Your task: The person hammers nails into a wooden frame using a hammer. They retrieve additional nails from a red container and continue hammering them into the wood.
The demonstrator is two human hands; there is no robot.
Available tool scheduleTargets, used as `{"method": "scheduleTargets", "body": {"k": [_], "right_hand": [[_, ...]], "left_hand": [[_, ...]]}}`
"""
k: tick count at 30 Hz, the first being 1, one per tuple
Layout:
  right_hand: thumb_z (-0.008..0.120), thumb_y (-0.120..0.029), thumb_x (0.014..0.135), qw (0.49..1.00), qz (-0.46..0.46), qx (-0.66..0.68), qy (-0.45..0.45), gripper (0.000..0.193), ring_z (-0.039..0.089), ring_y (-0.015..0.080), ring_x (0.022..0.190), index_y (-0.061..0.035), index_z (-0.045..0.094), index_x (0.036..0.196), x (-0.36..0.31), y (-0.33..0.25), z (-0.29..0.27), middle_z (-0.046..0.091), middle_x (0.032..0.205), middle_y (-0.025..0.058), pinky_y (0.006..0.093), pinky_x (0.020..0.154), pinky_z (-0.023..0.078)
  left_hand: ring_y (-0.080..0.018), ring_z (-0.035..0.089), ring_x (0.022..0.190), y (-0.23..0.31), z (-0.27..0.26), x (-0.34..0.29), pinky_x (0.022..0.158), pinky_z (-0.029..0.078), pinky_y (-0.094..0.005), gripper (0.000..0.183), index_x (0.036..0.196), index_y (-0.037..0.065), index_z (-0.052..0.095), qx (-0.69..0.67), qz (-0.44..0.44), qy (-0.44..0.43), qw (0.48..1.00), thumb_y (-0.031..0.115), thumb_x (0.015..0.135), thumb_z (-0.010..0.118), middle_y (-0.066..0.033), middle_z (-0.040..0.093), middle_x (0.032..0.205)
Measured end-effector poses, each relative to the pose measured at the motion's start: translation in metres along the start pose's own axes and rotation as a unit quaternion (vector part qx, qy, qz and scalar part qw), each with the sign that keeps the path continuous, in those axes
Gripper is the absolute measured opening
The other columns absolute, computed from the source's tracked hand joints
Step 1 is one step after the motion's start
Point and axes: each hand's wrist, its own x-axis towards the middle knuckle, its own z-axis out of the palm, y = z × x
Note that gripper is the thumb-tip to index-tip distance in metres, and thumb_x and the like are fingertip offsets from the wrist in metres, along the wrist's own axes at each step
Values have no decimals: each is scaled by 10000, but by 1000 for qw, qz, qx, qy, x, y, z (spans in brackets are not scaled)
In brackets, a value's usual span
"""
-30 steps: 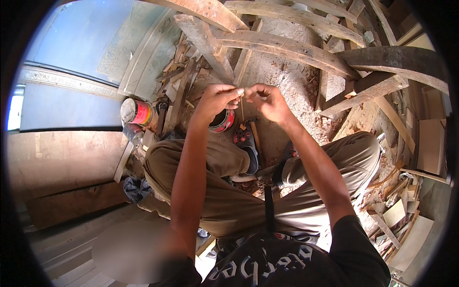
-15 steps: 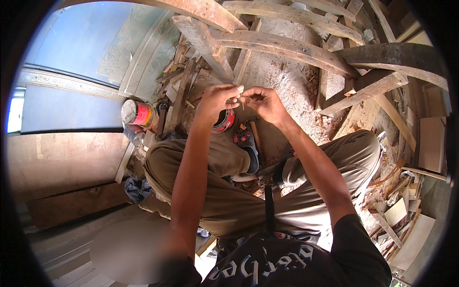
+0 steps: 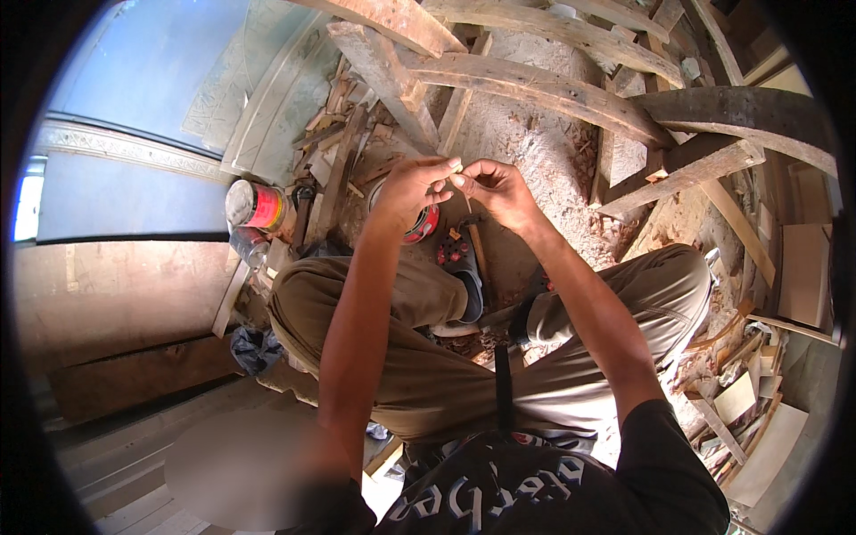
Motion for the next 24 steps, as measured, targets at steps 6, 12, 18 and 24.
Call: {"method": "scheduleTargets", "body": {"k": [6, 12, 18, 24], "right_hand": [[727, -204, 926, 998, 23, 65, -7, 180, 613, 83, 786, -25, 739, 938, 0, 2, -5, 713, 851, 31, 254, 720, 486], [710, -210, 937, 976, 56, 207, -24, 194, 629, 108, 793, -26, 733, 996, -1, 8, -8, 717, 891, 38, 258, 738, 486], [619, -259, 996, 942, 105, 317, -17, 248, 655, 144, 804, -32, 714, 960, 0, 20, -12, 717, 916, 60, 289, 734, 507], [642, -470, 908, 866, 215, -449, 38, 459, 689, 291, 758, -26, 710, 813, -12, 127, -60, 709, 775, 131, 414, 732, 533]], "left_hand": [[-102, 518, 765, -4, 1, 1, 769, 463, -284, 217, 929, 55, 689, -34, -1, -39, 999, 270, 949, 683, 32, 500, 771], [-124, 562, 801, -5, -1, 5, 784, 465, -281, 224, 919, 53, 685, -77, 7, -115, 990, 275, 948, 685, 16, 560, 808], [-117, 571, 801, -5, -4, 3, 814, 480, -293, 218, 983, 49, 687, -111, 20, -121, 986, 262, 941, 693, 9, 607, 860], [-96, 575, 806, -14, -15, 14, 832, 497, -307, 266, 1081, 34, 689, -78, 13, 50, 996, 254, 932, 702, -23, 665, 977]]}}
